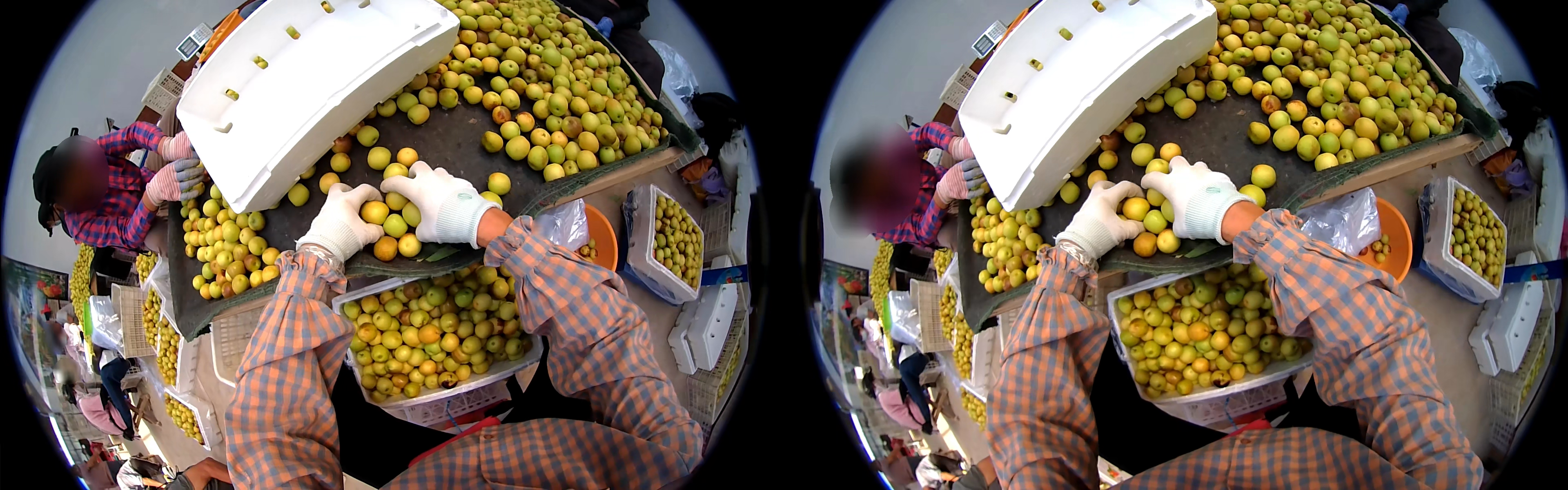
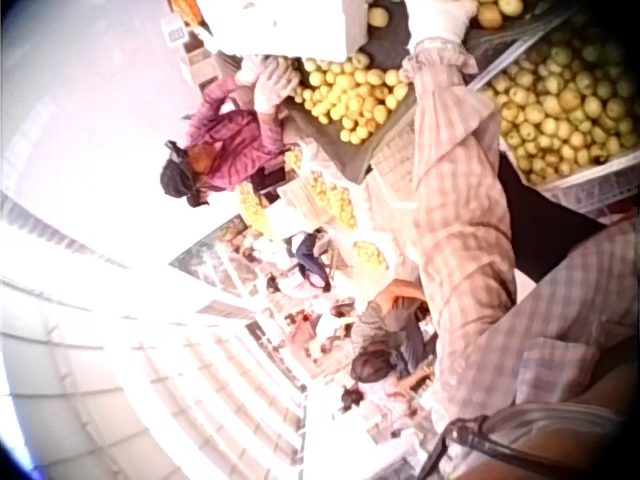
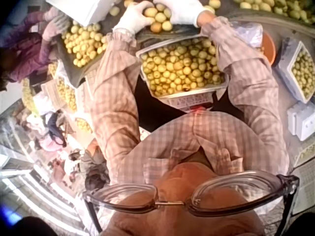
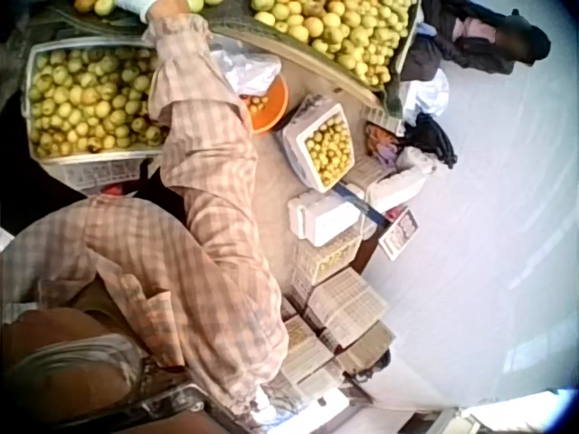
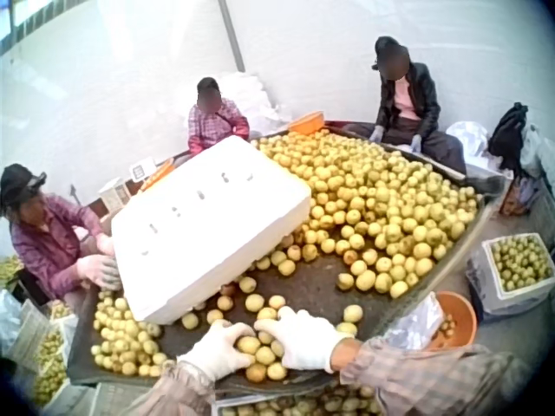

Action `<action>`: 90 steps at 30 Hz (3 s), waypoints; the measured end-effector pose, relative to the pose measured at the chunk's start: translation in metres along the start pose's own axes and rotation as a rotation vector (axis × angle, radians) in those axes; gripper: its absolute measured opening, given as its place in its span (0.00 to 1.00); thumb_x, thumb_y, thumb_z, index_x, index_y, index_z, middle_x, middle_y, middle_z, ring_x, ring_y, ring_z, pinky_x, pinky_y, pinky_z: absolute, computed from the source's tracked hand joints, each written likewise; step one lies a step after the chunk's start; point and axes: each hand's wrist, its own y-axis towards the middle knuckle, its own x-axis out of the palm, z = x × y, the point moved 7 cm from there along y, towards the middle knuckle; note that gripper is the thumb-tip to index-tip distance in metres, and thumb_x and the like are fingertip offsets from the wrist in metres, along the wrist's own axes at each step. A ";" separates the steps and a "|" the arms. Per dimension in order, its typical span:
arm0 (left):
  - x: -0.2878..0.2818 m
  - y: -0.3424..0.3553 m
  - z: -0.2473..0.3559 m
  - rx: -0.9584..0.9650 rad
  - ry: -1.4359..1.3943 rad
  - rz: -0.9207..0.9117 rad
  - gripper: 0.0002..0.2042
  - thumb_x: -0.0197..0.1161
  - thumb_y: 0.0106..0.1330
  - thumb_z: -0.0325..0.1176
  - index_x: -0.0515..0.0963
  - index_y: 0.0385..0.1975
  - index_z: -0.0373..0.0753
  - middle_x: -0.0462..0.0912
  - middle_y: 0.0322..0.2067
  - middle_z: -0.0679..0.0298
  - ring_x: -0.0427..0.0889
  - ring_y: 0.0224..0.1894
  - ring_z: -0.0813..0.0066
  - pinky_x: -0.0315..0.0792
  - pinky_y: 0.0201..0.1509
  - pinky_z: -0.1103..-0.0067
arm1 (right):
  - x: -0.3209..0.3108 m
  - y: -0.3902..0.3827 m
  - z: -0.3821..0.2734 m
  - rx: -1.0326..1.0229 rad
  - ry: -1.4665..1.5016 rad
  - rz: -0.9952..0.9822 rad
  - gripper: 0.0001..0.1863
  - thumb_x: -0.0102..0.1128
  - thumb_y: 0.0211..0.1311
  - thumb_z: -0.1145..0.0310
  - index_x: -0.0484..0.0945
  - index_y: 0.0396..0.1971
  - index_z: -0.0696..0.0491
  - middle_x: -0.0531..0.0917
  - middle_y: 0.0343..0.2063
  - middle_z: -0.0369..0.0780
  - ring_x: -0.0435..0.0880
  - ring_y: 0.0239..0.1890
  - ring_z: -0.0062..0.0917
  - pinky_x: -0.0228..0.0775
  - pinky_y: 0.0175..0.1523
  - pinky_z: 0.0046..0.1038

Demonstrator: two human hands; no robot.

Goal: The person picks green-yellow round fruits from a large pile on a table and places them into a white styrofoam container. The person repeatedly scoops fruits with gloved hands and transfers them into the container while other workers sort nearby.

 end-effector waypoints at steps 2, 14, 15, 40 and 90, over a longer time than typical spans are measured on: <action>0.003 0.008 -0.002 -0.007 -0.242 -0.019 0.23 0.70 0.46 0.29 0.80 0.47 0.45 0.69 0.52 0.51 0.83 0.42 0.58 0.84 0.37 0.74 | -0.001 0.001 0.004 0.017 0.055 0.014 0.36 0.70 0.46 0.70 0.71 0.59 0.37 0.72 0.51 0.46 0.80 0.51 0.44 0.76 0.54 0.39; 0.011 0.009 0.043 0.042 -1.101 -0.259 0.21 0.68 0.60 0.22 0.72 0.53 0.39 0.76 0.42 0.66 0.79 0.42 0.79 0.81 0.45 0.81 | -0.006 0.011 0.030 -0.227 0.808 0.183 0.34 0.68 0.41 0.73 0.73 0.54 0.57 0.80 0.43 0.42 0.78 0.49 0.26 0.70 0.58 0.26; 0.010 0.006 0.047 0.058 -1.117 -0.277 0.21 0.68 0.60 0.22 0.72 0.53 0.39 0.76 0.42 0.66 0.79 0.43 0.79 0.80 0.45 0.81 | -0.006 0.009 0.030 -0.201 0.830 0.177 0.33 0.67 0.41 0.74 0.72 0.55 0.58 0.80 0.43 0.40 0.78 0.48 0.24 0.70 0.57 0.26; 0.158 -0.137 -0.043 -0.006 -0.077 0.130 0.20 0.71 0.53 0.39 0.82 0.49 0.54 0.66 0.64 0.53 0.67 0.63 0.47 0.63 0.68 0.62 | 0.138 -0.148 0.002 0.030 0.054 -0.001 0.25 0.70 0.45 0.67 0.78 0.49 0.47 0.67 0.61 0.47 0.68 0.62 0.47 0.71 0.61 0.41; -0.006 0.014 0.006 0.056 0.190 0.116 0.20 0.70 0.56 0.37 0.80 0.50 0.49 0.77 0.53 0.60 0.77 0.56 0.57 0.73 0.61 0.69 | -0.046 -0.057 0.045 -0.107 -0.071 0.039 0.25 0.55 0.66 0.49 0.75 0.59 0.45 0.81 0.53 0.40 0.82 0.51 0.40 0.71 0.58 0.36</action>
